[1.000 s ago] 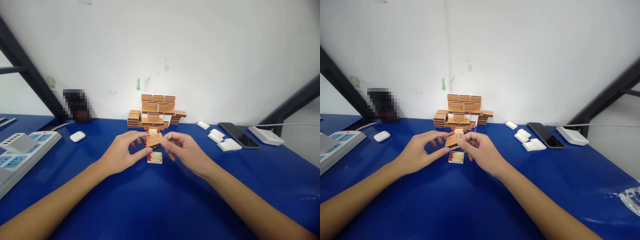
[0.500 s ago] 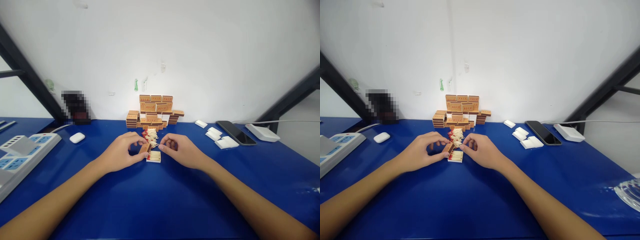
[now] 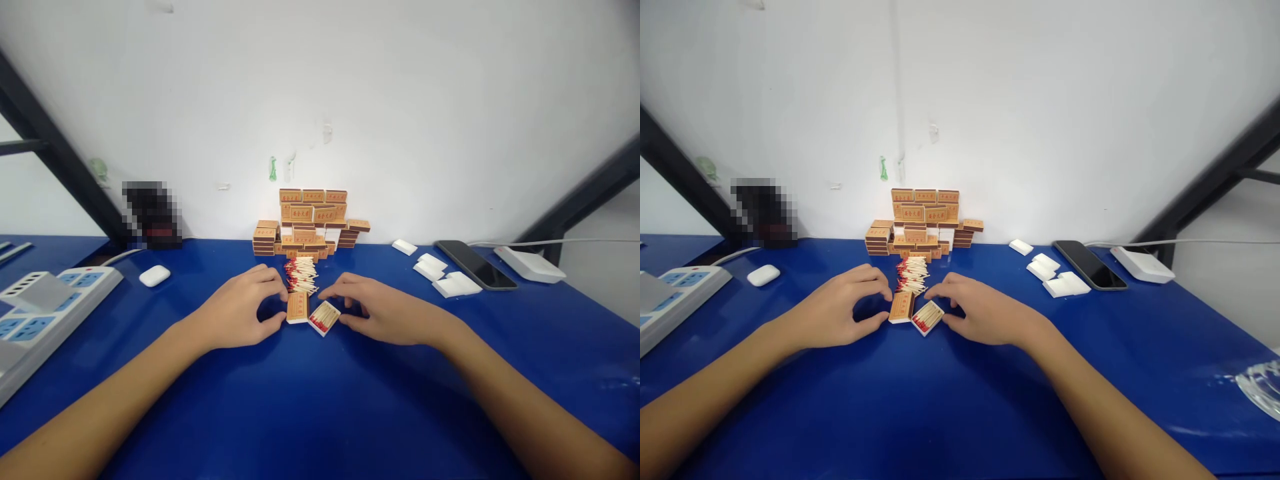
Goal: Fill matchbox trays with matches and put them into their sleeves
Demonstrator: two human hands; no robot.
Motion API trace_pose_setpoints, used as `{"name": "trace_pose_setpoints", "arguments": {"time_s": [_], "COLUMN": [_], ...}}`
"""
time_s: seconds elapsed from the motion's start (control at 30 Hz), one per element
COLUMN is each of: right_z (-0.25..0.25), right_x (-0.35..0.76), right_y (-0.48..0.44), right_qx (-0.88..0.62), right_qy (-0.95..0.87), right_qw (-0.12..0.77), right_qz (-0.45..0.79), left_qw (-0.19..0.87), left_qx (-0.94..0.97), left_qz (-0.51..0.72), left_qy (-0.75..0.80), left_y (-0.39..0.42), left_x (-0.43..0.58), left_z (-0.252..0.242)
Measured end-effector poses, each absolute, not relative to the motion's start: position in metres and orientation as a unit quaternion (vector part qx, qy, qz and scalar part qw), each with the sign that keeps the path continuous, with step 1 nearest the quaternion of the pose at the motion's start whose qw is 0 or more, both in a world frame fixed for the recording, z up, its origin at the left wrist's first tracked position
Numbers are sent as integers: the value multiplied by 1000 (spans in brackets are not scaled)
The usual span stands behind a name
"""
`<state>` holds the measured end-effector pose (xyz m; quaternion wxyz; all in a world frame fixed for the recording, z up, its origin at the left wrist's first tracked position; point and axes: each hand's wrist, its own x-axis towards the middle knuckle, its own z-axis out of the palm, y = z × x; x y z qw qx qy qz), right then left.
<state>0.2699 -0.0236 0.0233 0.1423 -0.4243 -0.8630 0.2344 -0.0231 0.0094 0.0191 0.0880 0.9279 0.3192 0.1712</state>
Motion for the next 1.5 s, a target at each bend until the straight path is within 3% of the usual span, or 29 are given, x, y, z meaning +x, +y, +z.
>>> {"name": "trace_pose_setpoints", "arguments": {"time_s": [0.37, 0.6, 1.03, 1.5], "right_z": [29, 32, 29, 35], "right_x": [257, 270, 281, 281], "right_y": [-34, -30, -20, -18], "right_qx": [-452, -411, -478, -450], "right_qy": [-852, -862, -843, -806], "right_qw": [144, 149, 139, 207], "right_qz": [220, 258, 202, 324], "left_qw": [114, 124, 153, 154], "left_qx": [944, 938, 931, 898], "left_qz": [179, 180, 169, 196], "left_qy": [253, 270, 285, 363], "left_y": [4, 0, 5, 14], "left_x": [-17, -14, -16, -22], "left_z": [17, 17, 17, 11]}}
